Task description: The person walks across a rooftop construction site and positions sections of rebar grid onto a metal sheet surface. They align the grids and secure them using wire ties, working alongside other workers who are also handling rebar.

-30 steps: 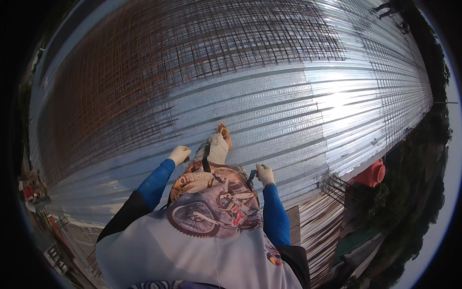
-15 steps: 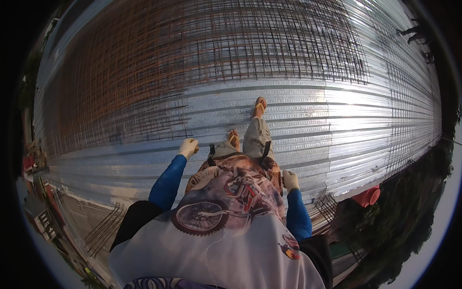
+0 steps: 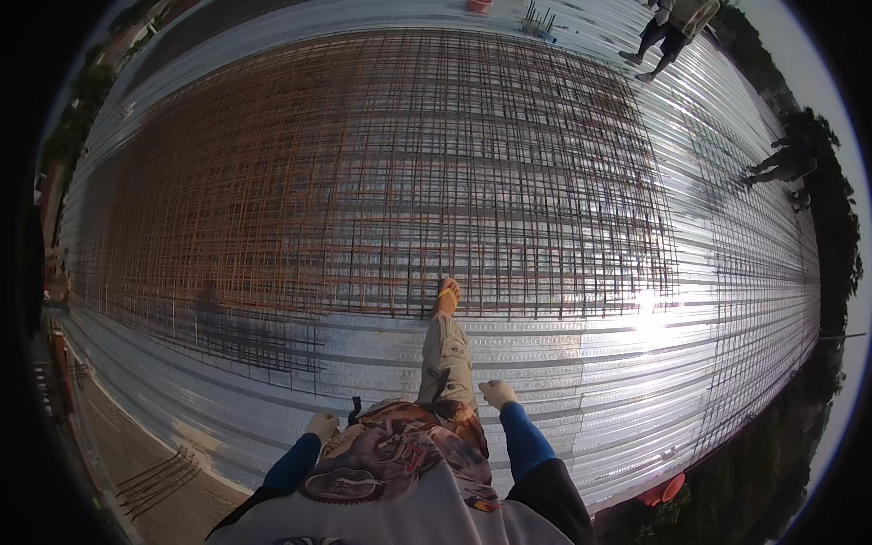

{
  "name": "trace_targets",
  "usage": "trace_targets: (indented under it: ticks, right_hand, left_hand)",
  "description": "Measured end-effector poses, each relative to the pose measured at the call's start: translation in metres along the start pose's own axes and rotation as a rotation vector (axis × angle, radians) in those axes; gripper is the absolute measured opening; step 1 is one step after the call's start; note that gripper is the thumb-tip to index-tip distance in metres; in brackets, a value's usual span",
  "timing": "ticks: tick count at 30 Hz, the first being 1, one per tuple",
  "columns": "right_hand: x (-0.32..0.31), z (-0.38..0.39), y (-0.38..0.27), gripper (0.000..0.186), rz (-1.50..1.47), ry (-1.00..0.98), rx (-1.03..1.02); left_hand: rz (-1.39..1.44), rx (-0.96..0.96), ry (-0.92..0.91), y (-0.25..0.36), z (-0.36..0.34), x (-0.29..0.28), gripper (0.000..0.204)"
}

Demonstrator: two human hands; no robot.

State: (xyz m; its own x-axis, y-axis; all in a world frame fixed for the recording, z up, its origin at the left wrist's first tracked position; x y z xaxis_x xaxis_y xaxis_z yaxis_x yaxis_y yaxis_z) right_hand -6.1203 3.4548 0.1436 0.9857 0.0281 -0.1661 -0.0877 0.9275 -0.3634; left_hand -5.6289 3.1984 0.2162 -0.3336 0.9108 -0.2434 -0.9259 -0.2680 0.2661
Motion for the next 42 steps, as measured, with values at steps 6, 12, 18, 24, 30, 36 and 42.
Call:
trace_targets:
  ticks: [6, 12, 18, 24, 30, 36, 42]
  right_hand:
    - [-0.194, -0.071, -0.126, 0.051, -0.303, 0.135, -0.122]
    - [-0.359, -0.059, -0.230, 0.052, -0.423, 0.415, -0.411]
    - [-0.370, -0.031, -0.251, 0.054, -0.505, 0.371, -0.331]
    - [-0.269, -0.043, -0.179, 0.055, -0.337, 0.236, -0.019]
    - [-0.191, -0.004, -0.123, 0.055, -0.370, 0.025, 0.154]
    - [-0.237, -0.008, -0.163, 0.054, -0.304, 0.087, 0.113]
    - [-0.331, 0.009, -0.295, 0.055, -0.264, 0.326, -0.130]
  left_hand:
    - [0.037, 0.185, 0.044, 0.180, -0.041, -0.086, 0.034]
    - [0.143, 0.372, 0.132, 0.418, 0.008, -0.145, 0.032]
    - [-0.009, 0.382, 0.071, 0.504, 0.006, -0.162, 0.029]
    - [0.011, 0.231, 0.009, 0.439, -0.029, -0.165, 0.032]
    - [-0.042, 0.076, 0.016, 0.384, -0.057, -0.168, 0.035]
    - [0.012, 0.210, 0.018, 0.388, -0.074, -0.174, 0.033]
    - [0.146, 0.335, -0.008, 0.443, -0.066, -0.189, 0.031]
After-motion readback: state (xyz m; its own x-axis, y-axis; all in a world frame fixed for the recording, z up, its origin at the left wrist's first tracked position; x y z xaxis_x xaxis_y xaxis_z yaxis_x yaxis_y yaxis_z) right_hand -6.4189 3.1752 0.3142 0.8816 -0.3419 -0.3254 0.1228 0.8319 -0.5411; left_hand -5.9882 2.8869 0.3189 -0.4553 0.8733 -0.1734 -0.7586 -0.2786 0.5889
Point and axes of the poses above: each hand's wrist, its own z-axis away from the middle knuckle, its own x-axis out of the palm, y = z × x, the point moved 2 cm from there along -z, towards the middle knuckle, and after that the axes turned 13 degrees about -y, right-handed, at the moved point
